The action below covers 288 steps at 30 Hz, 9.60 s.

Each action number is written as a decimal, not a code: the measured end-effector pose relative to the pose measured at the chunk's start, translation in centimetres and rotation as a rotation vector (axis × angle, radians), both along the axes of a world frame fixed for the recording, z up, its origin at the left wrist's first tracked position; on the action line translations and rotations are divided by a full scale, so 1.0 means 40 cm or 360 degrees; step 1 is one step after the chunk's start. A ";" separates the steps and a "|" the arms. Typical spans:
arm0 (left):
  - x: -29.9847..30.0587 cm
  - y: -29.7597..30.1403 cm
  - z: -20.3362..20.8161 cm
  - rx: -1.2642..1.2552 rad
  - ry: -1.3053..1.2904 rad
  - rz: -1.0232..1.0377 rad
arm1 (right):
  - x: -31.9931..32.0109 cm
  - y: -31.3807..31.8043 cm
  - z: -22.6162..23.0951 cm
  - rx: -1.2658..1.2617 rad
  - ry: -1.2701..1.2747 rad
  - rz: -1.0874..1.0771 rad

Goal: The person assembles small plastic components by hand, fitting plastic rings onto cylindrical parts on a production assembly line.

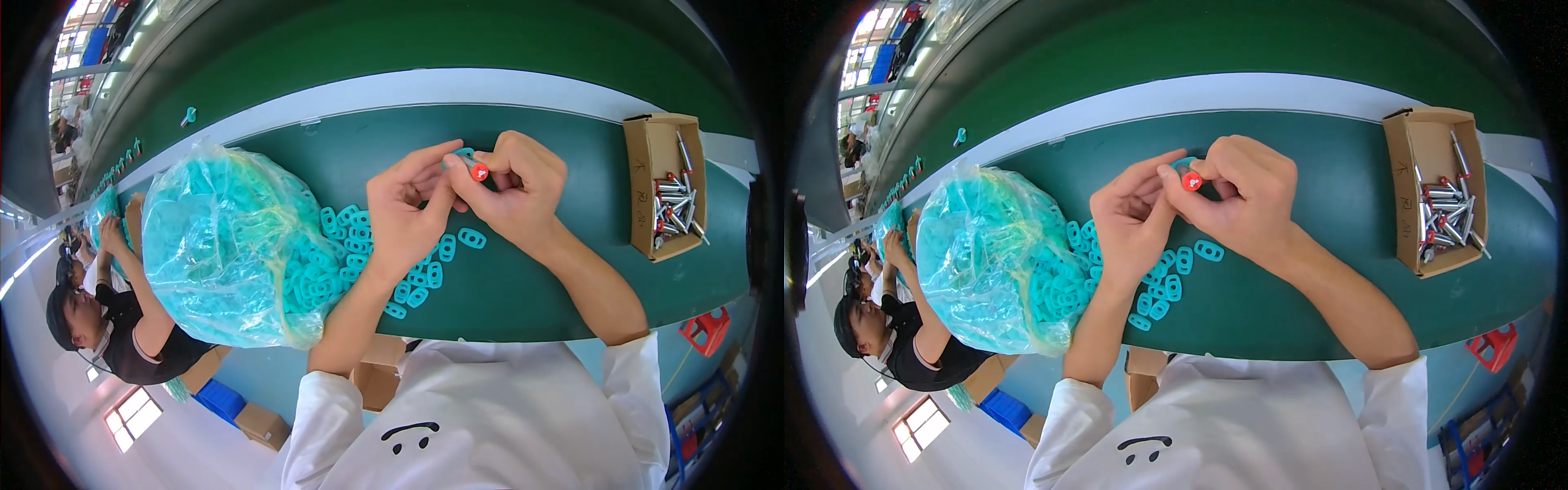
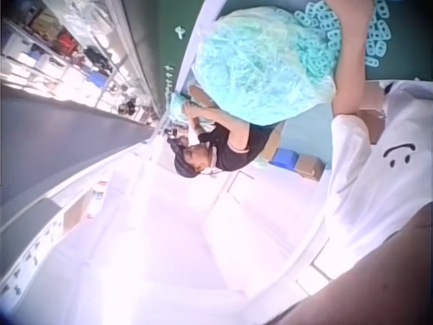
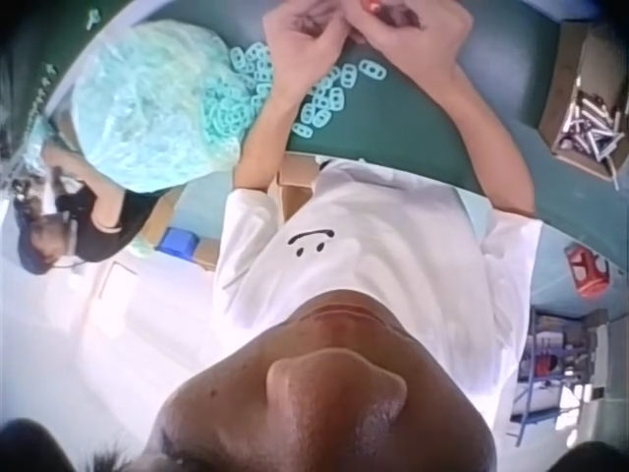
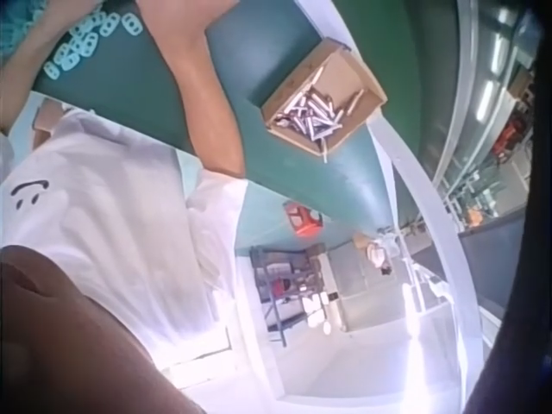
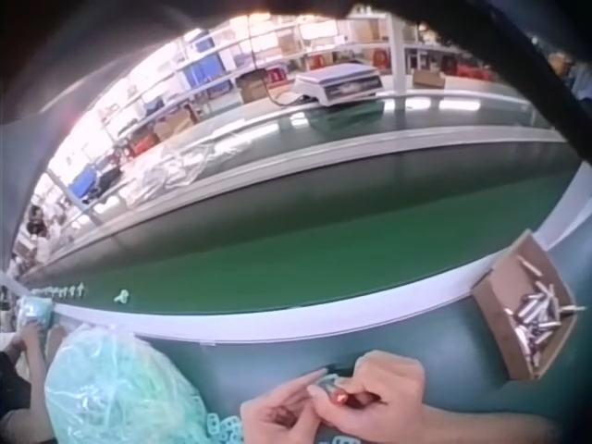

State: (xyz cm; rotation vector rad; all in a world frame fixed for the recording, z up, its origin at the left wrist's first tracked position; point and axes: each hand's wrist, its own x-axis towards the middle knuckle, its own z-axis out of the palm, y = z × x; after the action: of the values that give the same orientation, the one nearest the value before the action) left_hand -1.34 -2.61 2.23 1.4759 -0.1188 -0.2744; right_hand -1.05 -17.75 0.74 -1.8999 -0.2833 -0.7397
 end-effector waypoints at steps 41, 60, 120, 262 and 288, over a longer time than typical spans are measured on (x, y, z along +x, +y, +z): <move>0.013 0.018 0.003 0.0080 0.0047 0.0021 | -0.002 -0.001 0.000 0.0298 0.0468 0.0353; 0.011 0.015 -0.013 0.0070 0.0014 0.0003 | -0.002 -0.003 -0.006 0.0175 0.0331 0.0310; 0.006 0.013 -0.008 0.0144 0.0024 0.0033 | -0.001 -0.002 -0.005 0.0272 0.0529 0.0345; 0.006 0.014 -0.006 -0.0080 0.0257 0.0207 | -0.014 0.030 0.007 -0.0225 0.0062 -0.0066; 0.006 0.012 -0.005 -0.0050 0.0123 0.0214 | -0.024 0.028 0.021 -0.0173 0.0228 -0.0117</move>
State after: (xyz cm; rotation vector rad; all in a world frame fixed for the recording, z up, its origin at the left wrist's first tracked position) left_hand -1.12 -2.15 2.02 1.4334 0.0380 -0.2194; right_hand -2.02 -16.63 1.58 -2.0649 -0.1672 -0.6436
